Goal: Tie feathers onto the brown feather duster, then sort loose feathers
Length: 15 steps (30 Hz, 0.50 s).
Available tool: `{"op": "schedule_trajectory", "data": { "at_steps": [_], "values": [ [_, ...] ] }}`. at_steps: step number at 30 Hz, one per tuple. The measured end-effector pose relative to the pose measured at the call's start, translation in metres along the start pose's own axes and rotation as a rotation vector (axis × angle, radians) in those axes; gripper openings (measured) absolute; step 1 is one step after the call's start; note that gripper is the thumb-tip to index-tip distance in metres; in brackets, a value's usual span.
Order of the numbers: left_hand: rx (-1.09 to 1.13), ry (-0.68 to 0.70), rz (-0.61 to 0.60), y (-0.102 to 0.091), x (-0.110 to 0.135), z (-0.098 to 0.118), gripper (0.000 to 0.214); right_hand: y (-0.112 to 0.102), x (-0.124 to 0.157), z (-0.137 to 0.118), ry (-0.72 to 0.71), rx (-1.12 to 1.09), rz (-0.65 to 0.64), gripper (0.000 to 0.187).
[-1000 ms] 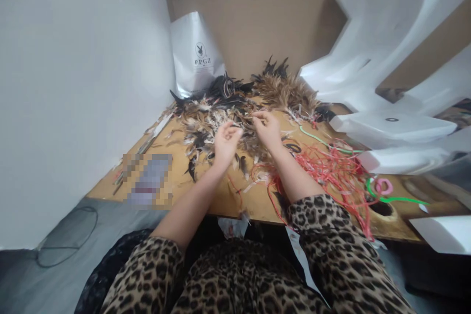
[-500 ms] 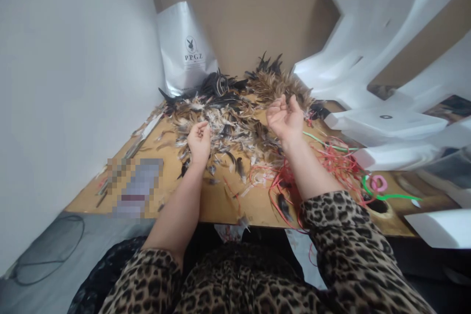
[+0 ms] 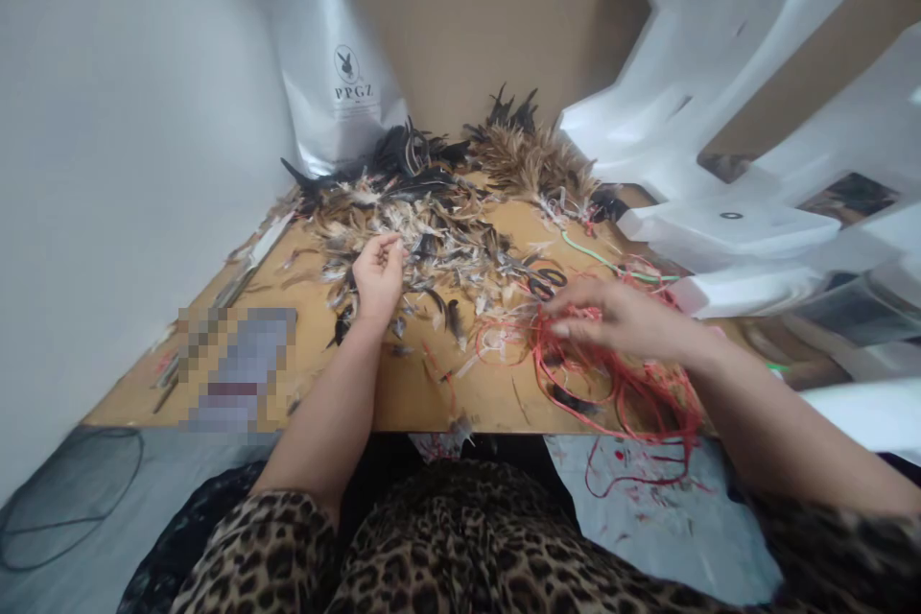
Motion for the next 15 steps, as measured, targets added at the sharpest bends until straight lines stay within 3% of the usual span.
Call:
{"op": "schedule_trajectory", "data": {
  "at_steps": [2,5,7,10,15],
  "values": [
    [0.001,-0.005,-0.006,0.001,0.001,0.000,0.024,0.020,0.036,0.017,-0.004,0.130,-0.040,0.027],
    [0.009,-0.037,-0.013,0.005,0.003,-0.001,0.024,0.042,0.070,0.050,0.045,0.245,0.118,0.030],
    [0.006,-0.045,-0.022,0.008,0.004,-0.003,0.023,0.045,0.076,0.071,0.074,0.279,0.250,0.028],
    [0.000,-0.020,-0.045,0.010,0.007,-0.004,0.025,0.035,0.065,0.095,0.031,0.240,0.330,0.022],
    [-0.036,0.003,-0.063,0.009,0.010,-0.008,0.025,0.009,0.015,0.126,-0.061,0.353,0.343,0.019]
  ]
}}
Point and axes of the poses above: each hand's wrist, its own x-axis away from the middle knuckle, its own y-axis out of the palm, z = x × y, the point moved 2 cm from there along -x, towards the middle knuckle, and after that the axes turned 11 degrees about -x, right-handed, at the moved point
